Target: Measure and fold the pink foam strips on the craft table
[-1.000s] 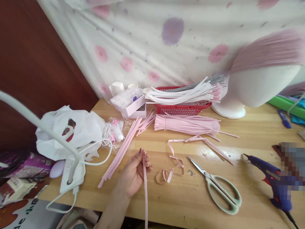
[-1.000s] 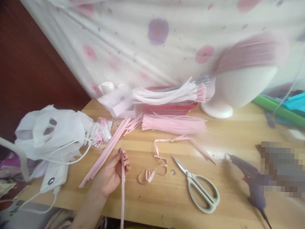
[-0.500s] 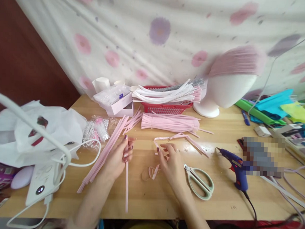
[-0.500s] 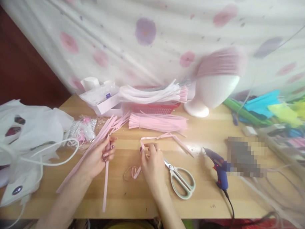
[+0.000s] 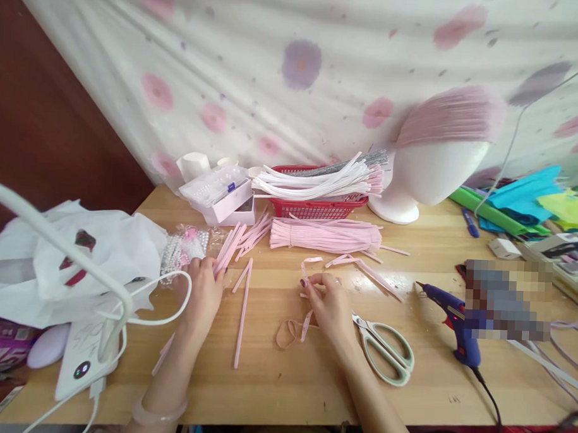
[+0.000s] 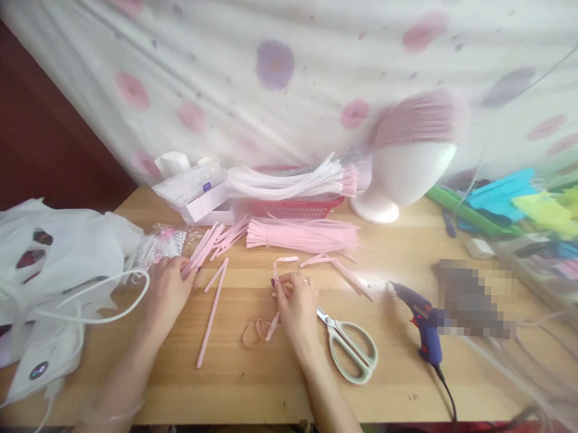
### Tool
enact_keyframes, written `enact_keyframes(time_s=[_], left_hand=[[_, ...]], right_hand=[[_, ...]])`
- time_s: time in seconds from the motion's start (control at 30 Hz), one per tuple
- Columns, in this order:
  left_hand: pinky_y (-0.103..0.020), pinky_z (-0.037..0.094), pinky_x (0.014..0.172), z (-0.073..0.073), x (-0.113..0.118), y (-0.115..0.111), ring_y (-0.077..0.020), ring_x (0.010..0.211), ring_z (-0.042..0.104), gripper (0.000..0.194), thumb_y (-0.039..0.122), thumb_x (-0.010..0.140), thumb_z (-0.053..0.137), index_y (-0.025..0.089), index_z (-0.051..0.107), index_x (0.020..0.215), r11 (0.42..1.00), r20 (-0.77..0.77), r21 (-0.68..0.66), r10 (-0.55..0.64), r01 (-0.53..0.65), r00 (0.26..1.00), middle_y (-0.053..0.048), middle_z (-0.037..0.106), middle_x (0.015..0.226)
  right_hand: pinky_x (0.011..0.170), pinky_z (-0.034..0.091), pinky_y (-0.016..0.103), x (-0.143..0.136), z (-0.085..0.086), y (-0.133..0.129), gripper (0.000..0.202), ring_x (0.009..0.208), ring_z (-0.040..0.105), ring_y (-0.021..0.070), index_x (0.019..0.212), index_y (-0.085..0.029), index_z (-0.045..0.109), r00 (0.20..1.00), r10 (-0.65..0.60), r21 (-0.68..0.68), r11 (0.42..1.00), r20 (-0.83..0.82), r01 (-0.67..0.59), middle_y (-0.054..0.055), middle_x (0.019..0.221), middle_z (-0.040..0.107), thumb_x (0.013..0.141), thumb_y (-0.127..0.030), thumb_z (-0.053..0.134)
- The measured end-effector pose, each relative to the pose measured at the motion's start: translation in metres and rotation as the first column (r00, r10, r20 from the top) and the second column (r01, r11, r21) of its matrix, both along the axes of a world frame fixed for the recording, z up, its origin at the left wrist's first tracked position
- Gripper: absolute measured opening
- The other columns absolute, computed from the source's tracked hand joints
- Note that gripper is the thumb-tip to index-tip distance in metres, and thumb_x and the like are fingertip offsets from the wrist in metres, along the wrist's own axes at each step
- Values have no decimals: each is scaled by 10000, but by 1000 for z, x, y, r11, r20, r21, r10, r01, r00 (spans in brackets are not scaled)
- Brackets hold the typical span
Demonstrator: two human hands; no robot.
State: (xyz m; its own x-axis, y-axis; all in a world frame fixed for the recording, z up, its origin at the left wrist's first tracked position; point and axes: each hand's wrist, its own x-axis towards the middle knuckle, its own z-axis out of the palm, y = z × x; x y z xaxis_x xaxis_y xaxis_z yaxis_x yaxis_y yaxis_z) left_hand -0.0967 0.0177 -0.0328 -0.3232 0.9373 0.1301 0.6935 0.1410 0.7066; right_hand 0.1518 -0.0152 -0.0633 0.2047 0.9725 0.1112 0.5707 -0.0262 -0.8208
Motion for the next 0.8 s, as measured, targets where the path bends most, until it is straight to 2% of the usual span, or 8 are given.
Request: enact_keyframes(time_s=[0.13, 0.3, 0.4, 0.47, 0.53, 0.6, 0.67, 0.8], left_hand=[[-370, 482, 799, -4, -15, 1, -274, 802, 658, 134, 260, 765, 614, 219, 617, 637, 998, -98, -64, -8, 1, 995, -53, 677, 686], [-320, 468, 695, 14, -15, -8, -227, 716, 668, 216, 290, 877, 513, 204, 702, 816, 999, -161, -27, 20, -24, 987, -55, 735, 751], [-288, 478, 652, 32, -5, -18, -188, 646, 655, 290, 361, 932, 464, 222, 715, 976, 998, -124, 60, 22, -14, 992, -15, 728, 748], [-270, 484, 629, 41, 3, -22, -173, 615, 640, 293, 368, 930, 485, 240, 726, 1036, 983, -70, 120, -133, 141, 989, 9, 705, 707], [-260, 492, 653, 45, 11, -23, -173, 662, 655, 276, 326, 922, 512, 263, 746, 1055, 895, -43, 108, -430, 432, 902, 7, 713, 733], [-260, 494, 714, 44, 17, -23, -178, 751, 678, 280, 262, 922, 511, 292, 762, 1043, 724, -32, 35, -688, 689, 725, -4, 735, 814], [-273, 485, 759, 40, 21, -23, -183, 807, 681, 313, 208, 925, 488, 307, 765, 1031, 601, -38, -8, -799, 799, 601, -10, 741, 864], [-348, 453, 787, 36, 30, -22, -220, 824, 657, 314, 199, 934, 465, 294, 759, 985, 627, -180, 23, -764, 779, 620, -22, 731, 828]], right_hand=[[749, 478, 360, -2, 10, -4, 307, 786, 671, 254, 805, -201, 627, 974, 79, -14, 996, -212, -84, 85, 800, 729, 892, -487, 556], [617, 497, 309, -3, 21, -9, 453, 635, 651, 194, 1071, -167, 619, 883, 167, -25, 980, -438, -198, 44, 712, 683, 913, -567, 476], [448, 379, 234, 3, 30, -11, 596, 485, 505, 115, 1249, -165, 545, 733, 181, -77, 950, -656, -303, 7, 746, 632, 854, -611, 568], [407, 238, 200, 9, 36, -12, 635, 441, 357, 70, 1282, -173, 536, 638, 161, -108, 927, -753, -360, -31, 714, 564, 830, -608, 634], [410, 144, 207, 17, 39, -13, 654, 428, 229, 58, 1269, -163, 561, 578, 158, -130, 895, -801, -426, -57, 652, 489, 864, -676, 556], [412, 98, 226, 26, 40, -14, 777, 421, 169, 66, 1196, -131, 614, 521, 175, -145, 844, -835, -517, -63, 593, 430, 879, -794, 362], [419, 90, 244, 35, 40, -17, 891, 423, 172, 81, 1092, -111, 666, 521, 207, -170, 793, -829, -585, -54, 553, 405, 883, -833, 188], [455, 177, 251, 47, 43, -28, 735, 471, 254, 96, 979, -130, 709, 618, 346, -186, 751, -706, -633, -37, 569, 439, 972, -716, 265]])
